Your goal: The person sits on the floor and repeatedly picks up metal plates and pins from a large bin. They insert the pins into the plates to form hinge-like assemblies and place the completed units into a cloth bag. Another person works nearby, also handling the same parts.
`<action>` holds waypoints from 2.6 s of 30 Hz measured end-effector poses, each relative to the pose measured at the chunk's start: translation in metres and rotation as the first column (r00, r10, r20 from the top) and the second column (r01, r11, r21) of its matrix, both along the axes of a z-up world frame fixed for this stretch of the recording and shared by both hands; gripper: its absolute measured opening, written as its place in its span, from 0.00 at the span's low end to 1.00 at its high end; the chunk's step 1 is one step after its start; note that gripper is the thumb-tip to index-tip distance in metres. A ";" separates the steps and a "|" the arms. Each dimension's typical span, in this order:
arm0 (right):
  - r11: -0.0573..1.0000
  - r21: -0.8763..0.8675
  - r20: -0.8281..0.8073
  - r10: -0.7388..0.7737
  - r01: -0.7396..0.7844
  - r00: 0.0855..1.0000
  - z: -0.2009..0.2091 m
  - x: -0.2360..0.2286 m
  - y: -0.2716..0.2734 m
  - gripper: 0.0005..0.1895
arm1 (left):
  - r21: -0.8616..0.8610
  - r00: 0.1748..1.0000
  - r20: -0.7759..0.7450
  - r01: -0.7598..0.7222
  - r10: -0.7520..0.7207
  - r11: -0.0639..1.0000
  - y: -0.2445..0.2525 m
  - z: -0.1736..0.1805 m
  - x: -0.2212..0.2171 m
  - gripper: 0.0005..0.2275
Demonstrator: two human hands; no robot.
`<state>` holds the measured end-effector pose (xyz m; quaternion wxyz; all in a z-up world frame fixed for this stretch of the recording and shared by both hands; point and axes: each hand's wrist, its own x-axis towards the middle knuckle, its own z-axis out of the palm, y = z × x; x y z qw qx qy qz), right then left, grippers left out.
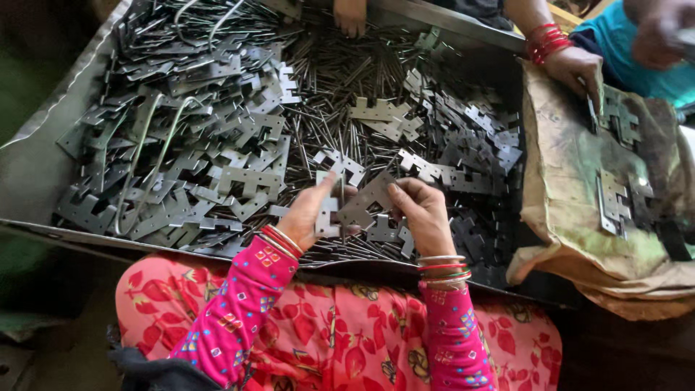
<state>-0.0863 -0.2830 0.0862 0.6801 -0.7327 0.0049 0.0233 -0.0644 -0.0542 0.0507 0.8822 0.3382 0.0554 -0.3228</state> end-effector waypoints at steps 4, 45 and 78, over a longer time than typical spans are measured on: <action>0.954 -0.292 0.268 0.146 -0.064 0.952 0.023 0.011 0.026 0.10 | -0.204 0.989 0.107 0.121 -0.101 0.971 -0.001 0.009 -0.003 0.30; 0.065 -0.502 0.740 -0.484 0.862 0.467 0.071 0.035 -0.280 0.12 | 0.620 0.588 0.727 -0.784 -0.353 -0.030 0.121 0.006 0.014 0.13; 0.187 -0.969 -0.099 0.304 -0.161 0.947 -0.043 0.011 -0.018 0.39 | 0.813 0.487 0.478 -0.560 -0.731 0.159 0.007 0.006 0.012 0.11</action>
